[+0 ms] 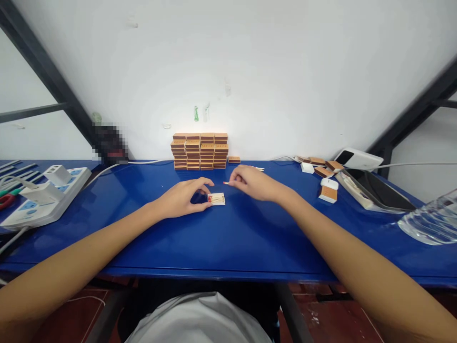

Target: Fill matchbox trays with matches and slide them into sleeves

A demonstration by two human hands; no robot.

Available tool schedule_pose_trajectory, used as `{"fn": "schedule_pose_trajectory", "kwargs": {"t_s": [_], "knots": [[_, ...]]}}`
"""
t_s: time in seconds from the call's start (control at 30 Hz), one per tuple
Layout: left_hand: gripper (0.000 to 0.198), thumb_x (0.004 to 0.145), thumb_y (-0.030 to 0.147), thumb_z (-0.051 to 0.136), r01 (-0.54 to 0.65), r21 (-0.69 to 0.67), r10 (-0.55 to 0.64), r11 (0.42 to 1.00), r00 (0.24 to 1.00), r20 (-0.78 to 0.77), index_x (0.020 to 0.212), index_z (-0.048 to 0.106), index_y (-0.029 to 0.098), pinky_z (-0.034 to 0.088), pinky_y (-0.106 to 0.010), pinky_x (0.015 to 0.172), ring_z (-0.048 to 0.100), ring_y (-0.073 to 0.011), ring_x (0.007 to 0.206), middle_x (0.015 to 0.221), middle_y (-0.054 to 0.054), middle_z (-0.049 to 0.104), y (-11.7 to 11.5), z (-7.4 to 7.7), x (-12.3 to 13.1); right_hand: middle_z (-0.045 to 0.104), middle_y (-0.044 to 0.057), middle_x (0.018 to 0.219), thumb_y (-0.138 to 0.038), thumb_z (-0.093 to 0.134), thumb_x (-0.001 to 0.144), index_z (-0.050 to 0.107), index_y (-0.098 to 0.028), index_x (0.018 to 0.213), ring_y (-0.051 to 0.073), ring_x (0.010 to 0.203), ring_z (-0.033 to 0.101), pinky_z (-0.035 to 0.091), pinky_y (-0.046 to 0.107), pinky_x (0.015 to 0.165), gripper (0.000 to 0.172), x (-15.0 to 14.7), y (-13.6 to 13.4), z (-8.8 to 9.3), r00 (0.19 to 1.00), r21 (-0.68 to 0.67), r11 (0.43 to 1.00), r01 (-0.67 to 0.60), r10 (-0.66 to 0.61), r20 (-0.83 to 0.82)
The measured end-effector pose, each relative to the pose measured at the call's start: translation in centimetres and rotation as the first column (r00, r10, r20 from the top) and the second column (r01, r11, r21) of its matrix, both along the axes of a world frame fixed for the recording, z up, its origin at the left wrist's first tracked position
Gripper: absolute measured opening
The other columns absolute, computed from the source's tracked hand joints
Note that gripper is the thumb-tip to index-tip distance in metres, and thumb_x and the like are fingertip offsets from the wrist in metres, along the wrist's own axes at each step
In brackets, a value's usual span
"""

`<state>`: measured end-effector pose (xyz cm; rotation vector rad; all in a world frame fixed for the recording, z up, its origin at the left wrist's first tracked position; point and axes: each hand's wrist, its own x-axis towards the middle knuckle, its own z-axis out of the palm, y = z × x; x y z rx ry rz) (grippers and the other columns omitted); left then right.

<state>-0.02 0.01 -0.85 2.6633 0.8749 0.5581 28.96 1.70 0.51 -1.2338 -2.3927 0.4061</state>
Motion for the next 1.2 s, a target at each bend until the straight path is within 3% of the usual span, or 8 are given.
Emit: {"fn": "schedule_pose_trajectory", "kwargs": {"t_s": [0.13,0.27,0.5,0.83,1.07,1.2], "knots": [[0.052,0.093,0.035,0.073,0.003,-0.006,-0.002,1.0,1.0,0.02,0.139,0.05,0.027,0.054,-0.034,0.08,0.074,-0.0242,0.1,0.112,-0.004,0.078,0.0,-0.1,0.0,0.065,0.008,0.094,-0.033,0.055,0.102,0.066,-0.02,0.094,0.02,0.08,0.059,0.044,0.032,0.074,0.019,-3.3,-2.2,-0.5,0.996,0.036,0.995,-0.093,0.092,0.014],[0.052,0.095,0.036,0.072,-0.003,-0.001,0.003,1.0,1.0,0.014,0.14,0.049,0.028,0.053,-0.035,0.08,0.073,-0.0245,0.101,0.11,-0.003,0.077,0.0,-0.1,0.0,0.064,0.007,0.093,-0.027,0.057,0.101,0.065,-0.02,0.092,0.019,0.078,0.057,0.042,0.032,0.072,0.014,-4.2,-2.5,-1.4,0.995,0.059,0.994,-0.094,0.091,0.044],[0.009,0.098,0.032,0.07,0.056,0.08,-0.054,0.995,0.998,-0.032,0.102,0.072,0.024,0.052,-0.035,0.084,0.069,-0.0226,0.097,0.103,-0.003,0.077,0.1,0.2,0.1,0.061,0.004,0.089,-0.025,0.06,0.099,0.069,-0.02,0.094,0.018,0.077,0.056,0.042,0.031,0.072,0.011,-3.4,-2.2,-1.0,0.994,0.056,0.993,-0.106,0.105,0.032],[0.022,0.098,0.036,0.071,0.016,0.084,-0.011,0.996,0.998,-0.054,0.115,0.071,0.023,0.051,-0.034,0.081,0.069,-0.0235,0.097,0.105,-0.005,0.075,0.0,0.2,0.1,0.062,0.004,0.087,-0.033,0.066,0.098,0.071,-0.02,0.095,0.018,0.076,0.057,0.041,0.031,0.072,0.014,-3.3,-2.3,-0.7,0.993,0.046,0.993,-0.112,0.109,0.048],[0.033,0.098,0.036,0.071,0.0,0.075,0.006,0.997,0.997,-0.072,0.127,0.068,0.022,0.051,-0.034,0.08,0.069,-0.0237,0.098,0.108,-0.005,0.075,-0.1,0.3,0.1,0.061,0.003,0.087,-0.02,0.064,0.095,0.069,-0.02,0.092,0.017,0.075,0.056,0.039,0.029,0.07,0.006,-3.6,-2.2,-1.0,0.996,0.078,0.994,-0.07,0.066,0.059],[0.024,0.099,0.033,0.07,0.032,0.084,-0.027,0.996,0.998,-0.056,0.12,0.071,0.022,0.052,-0.034,0.083,0.069,-0.0232,0.097,0.106,-0.004,0.076,0.0,0.3,0.1,0.062,0.003,0.087,-0.018,0.064,0.094,0.067,-0.02,0.09,0.017,0.075,0.056,0.038,0.029,0.069,0.005,-4.0,-2.4,-1.3,0.997,0.109,0.994,-0.032,0.025,0.07]]}}
